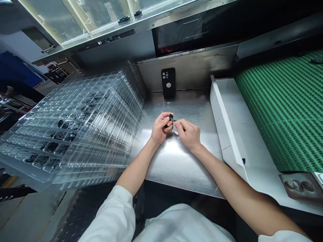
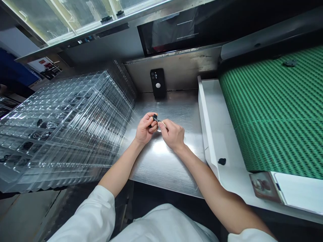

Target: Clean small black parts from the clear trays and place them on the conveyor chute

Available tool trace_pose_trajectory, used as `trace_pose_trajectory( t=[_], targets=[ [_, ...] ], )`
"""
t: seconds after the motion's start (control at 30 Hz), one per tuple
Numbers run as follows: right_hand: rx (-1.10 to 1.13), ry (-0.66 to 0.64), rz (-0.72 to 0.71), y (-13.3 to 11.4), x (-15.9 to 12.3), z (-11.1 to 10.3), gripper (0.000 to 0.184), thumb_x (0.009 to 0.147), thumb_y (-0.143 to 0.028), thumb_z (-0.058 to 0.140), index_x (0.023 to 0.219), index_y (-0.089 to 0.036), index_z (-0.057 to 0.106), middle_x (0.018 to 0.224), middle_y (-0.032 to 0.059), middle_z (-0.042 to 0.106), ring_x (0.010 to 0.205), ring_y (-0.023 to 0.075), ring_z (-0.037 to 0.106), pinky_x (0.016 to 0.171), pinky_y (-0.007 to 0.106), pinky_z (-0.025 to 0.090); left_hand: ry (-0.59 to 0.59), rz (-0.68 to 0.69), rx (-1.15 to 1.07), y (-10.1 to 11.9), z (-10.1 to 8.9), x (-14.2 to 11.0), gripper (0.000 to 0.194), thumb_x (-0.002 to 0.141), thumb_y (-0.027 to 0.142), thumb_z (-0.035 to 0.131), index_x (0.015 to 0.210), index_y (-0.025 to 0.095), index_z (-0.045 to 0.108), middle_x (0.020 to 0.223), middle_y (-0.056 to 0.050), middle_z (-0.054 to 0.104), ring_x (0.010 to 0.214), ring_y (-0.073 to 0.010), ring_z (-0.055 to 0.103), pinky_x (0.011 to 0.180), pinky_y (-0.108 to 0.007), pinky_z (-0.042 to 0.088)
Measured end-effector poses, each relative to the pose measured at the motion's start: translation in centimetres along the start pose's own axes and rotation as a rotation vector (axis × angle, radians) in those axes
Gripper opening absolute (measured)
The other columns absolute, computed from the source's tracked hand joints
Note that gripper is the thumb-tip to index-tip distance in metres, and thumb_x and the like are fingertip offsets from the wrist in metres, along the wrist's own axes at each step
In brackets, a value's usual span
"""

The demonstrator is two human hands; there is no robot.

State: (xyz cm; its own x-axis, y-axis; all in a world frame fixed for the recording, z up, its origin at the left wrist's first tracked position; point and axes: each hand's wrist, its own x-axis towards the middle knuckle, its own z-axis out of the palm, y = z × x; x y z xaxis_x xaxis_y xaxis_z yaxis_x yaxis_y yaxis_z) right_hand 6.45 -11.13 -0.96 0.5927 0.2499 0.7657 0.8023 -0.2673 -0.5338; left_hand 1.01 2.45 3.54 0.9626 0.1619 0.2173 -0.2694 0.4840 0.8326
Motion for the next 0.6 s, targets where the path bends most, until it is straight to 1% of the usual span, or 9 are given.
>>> trace_pose_trajectory(
  t=[0.27,0.4,0.6],
  targets=[
    [-0.016,0.003,-0.006,-0.16,0.09,-0.09,0.045,0.112,-0.05,0.043,0.082,-0.021,0.062,0.067,-0.0005,0.06,0.058,0.015,0.052,0.059,0.03,0.029,0.001,-0.002,0.004,-0.01,-0.03,0.04,0.041,0.075,0.038,0.085,0.104,0.017,0.065,0.062,0.006,0.047,0.044,-0.0024,0.03,0.048,-0.02,0.016],
    [-0.02,0.014,0.01,-0.07,0.12,-0.09,0.046,0.112,-0.051,0.043,0.082,-0.021,0.062,0.066,-0.0006,0.059,0.058,0.0151,0.052,0.058,0.03,0.029,-0.004,-0.004,-0.004,-0.07,-0.14,0.12,0.041,0.075,0.038,0.085,0.104,0.017,0.065,0.063,0.006,0.047,0.044,-0.0021,0.029,0.047,-0.02,0.015],
    [-0.018,0.012,-0.007,0.07,0.08,0.01,0.045,0.112,-0.05,0.043,0.083,-0.021,0.062,0.066,-0.001,0.058,0.059,0.015,0.051,0.059,0.029,0.029,-0.007,-0.002,-0.004,-0.12,-0.25,0.12,0.041,0.076,0.037,0.085,0.105,0.017,0.065,0.063,0.006,0.047,0.044,-0.0022,0.03,0.047,-0.019,0.017]
  ],
)
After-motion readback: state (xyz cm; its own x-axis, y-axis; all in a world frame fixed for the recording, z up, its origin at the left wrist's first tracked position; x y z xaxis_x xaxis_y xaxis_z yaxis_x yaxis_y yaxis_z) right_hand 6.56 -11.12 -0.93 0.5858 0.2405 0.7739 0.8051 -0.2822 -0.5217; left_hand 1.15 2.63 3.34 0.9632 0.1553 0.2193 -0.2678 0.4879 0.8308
